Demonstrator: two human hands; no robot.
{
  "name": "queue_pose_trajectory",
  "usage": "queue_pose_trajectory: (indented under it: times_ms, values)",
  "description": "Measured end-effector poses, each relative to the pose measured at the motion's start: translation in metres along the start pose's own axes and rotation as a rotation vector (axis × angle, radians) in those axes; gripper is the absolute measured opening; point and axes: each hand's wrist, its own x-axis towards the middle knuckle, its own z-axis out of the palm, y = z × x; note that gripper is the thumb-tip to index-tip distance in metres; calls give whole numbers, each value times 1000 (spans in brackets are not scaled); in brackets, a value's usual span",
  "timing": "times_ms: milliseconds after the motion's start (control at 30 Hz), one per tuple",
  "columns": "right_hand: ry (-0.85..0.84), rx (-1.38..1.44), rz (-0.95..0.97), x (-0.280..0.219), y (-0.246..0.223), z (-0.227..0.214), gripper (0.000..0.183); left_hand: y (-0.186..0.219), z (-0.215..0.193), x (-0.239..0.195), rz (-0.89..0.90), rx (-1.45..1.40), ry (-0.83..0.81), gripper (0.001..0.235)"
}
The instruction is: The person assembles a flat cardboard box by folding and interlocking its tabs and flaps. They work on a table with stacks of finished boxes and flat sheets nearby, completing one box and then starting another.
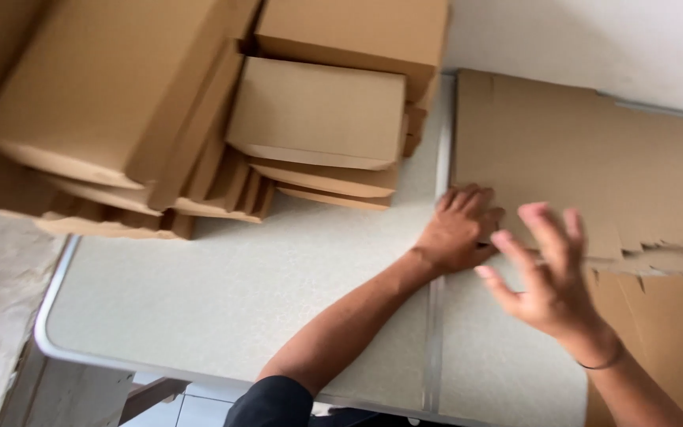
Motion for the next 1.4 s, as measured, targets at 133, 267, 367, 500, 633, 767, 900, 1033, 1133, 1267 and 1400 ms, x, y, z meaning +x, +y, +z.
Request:
queue_pose_trajectory:
  times_ms: [133,267,367,500,633,767,900,1033,1133,1267,1400]
  values:
    - [-64,87,458,-79,22,-61,62,-4,-3,4,14,-12,-21,60]
    - [-147,91,758,-160,10,-101,52,-5,-15,11,6,-27,41,43]
    - [-219,57,822,-211,-13,-114,64,-1,-29,17,23,-110,139,35]
    - [-427,178,1002,-234,-47,-127,102,0,-32,20,65,-184,154,39]
    - [-386,104,988,-241,-57,-127,90,-1,-30,21,173,-122,81,41]
    - [-462,170,982,-231,-51,-126,80,22,-51,34,282,40,210,23]
    - [-567,71,939,-225,-42,-120,76,39,-72,43,334,146,332,29]
    - [-456,16,775,-176,-26,-114,80,49,-88,41,370,164,321,24]
    - [-266,-59,523,-131,-6,-105,75,60,-104,36,435,170,304,28]
    - [-220,-222,303,-101,32,-62,67,49,-85,1,500,219,281,22]
    - [-253,-199,125,-105,47,-4,33,47,-79,-41,415,92,257,17]
